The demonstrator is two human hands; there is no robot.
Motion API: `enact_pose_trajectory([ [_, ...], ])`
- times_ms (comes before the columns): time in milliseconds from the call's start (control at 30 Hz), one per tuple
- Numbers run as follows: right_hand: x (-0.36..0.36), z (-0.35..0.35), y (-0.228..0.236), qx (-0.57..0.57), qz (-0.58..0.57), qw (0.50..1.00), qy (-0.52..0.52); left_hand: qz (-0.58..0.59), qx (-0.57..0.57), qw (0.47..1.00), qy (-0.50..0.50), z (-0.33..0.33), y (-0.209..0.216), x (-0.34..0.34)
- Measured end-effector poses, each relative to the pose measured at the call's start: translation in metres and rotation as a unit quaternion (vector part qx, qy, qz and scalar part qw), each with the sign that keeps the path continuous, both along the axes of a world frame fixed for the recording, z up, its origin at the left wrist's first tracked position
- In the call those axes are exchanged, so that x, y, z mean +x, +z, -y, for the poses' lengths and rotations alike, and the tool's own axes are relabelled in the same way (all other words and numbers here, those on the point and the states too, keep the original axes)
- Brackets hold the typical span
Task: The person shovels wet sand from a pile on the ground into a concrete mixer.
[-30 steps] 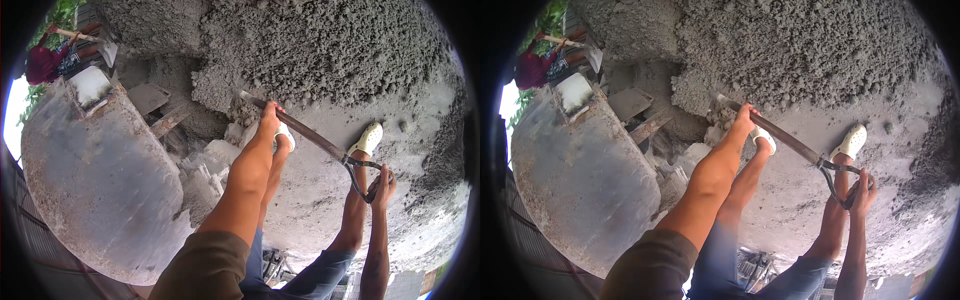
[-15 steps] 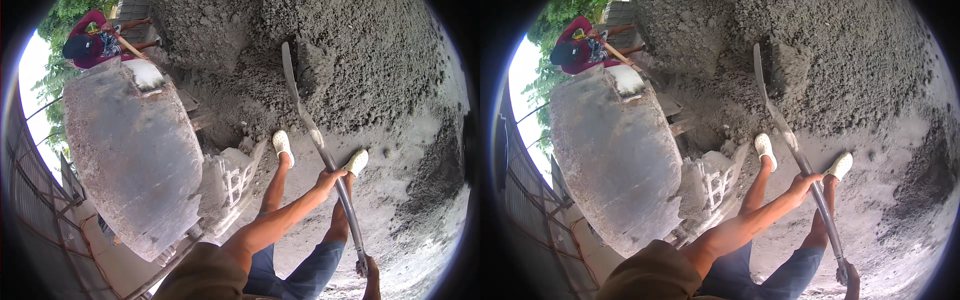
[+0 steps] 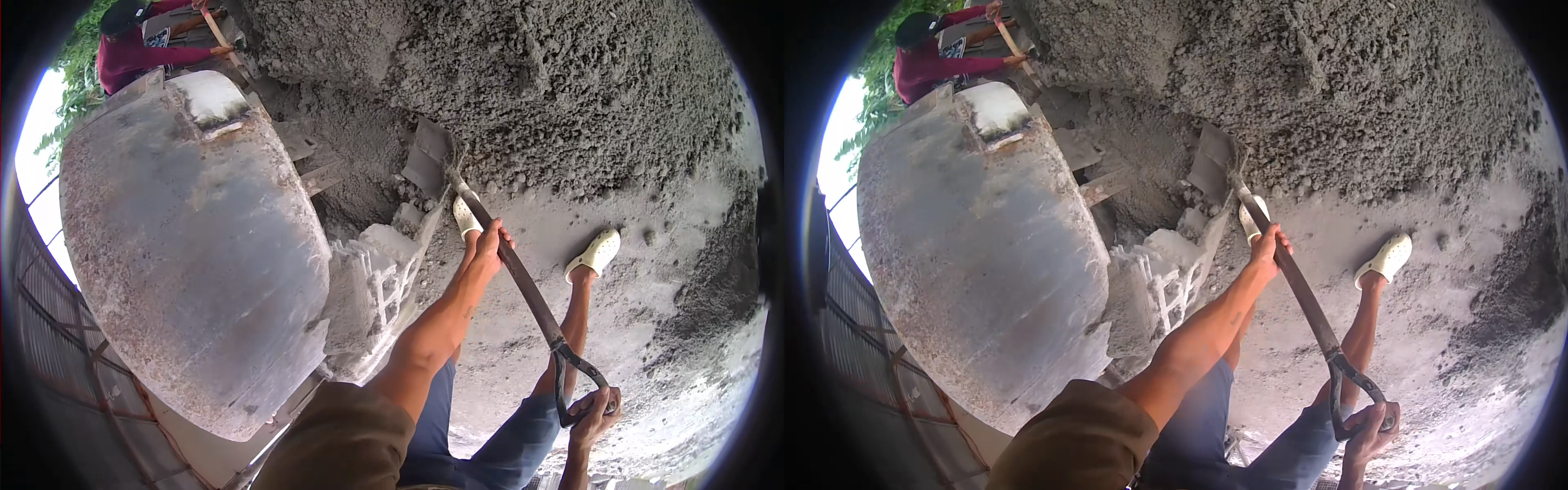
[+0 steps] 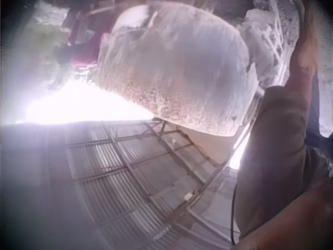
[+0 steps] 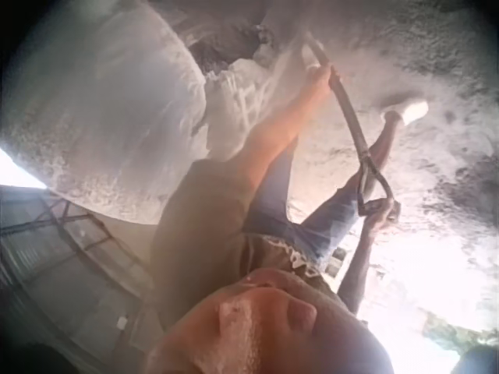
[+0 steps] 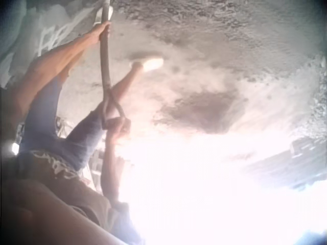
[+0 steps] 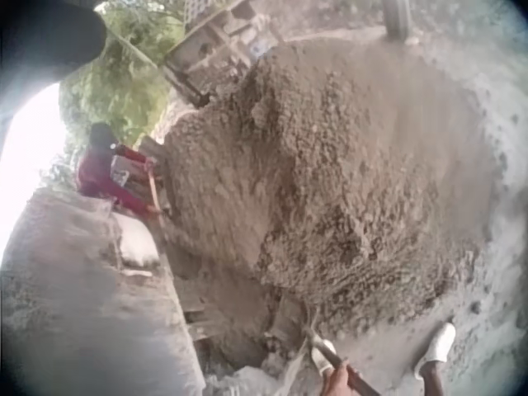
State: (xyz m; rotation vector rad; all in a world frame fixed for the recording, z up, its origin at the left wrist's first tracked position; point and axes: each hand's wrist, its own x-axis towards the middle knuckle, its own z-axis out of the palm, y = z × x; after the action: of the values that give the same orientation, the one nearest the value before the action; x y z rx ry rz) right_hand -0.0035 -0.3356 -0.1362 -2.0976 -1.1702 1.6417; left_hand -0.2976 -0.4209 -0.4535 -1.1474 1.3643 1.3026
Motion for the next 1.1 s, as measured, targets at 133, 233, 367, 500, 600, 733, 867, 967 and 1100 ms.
enact_pose_trajectory([
  [133,-0.082,0.03,-0.056,0.005,-0.009,0.998,0.067,-0.036,-0.034,0.998,0.034,0.031,-0.043,-0.076],
  [233,-0.216,0.034,-0.081,-0.056,-0.123,0.99,0.033,-0.045,0.061,0.997,0.004,0.053,-0.02,-0.171],
  [367,-0.36,0.081,-0.219,-0.082,-0.124,0.987,-0.065,-0.119,0.023,0.991,-0.051,0.071,-0.004,-0.253],
  [500,-0.341,0.098,-0.302,-0.127,-0.153,0.979,-0.042,-0.025,-0.05,0.993,-0.107,0.081,0.019,-0.222],
  [600,-0.31,0.076,-0.334,-0.182,-0.236,0.953,-0.057,0.009,-0.024,0.994,-0.11,0.082,0.037,-0.172],
  [733,-0.338,0.044,-0.266,-0.22,-0.261,0.938,-0.052,-0.024,-0.043,0.992,-0.116,0.103,0.052,-0.168],
  [867,-0.314,0.013,-0.219,-0.214,-0.249,0.943,-0.059,-0.04,-0.06,0.986,-0.148,0.094,0.04,-0.174],
  [967,-0.274,-0.008,-0.182,-0.224,-0.238,0.944,-0.055,-0.033,-0.011,0.992,-0.124,0.071,0.028,-0.183],
  [1100,-0.224,-0.011,-0.11,-0.201,-0.193,0.958,-0.062,-0.029,0.046,0.998,0.024,0.045,-0.006,-0.204],
])
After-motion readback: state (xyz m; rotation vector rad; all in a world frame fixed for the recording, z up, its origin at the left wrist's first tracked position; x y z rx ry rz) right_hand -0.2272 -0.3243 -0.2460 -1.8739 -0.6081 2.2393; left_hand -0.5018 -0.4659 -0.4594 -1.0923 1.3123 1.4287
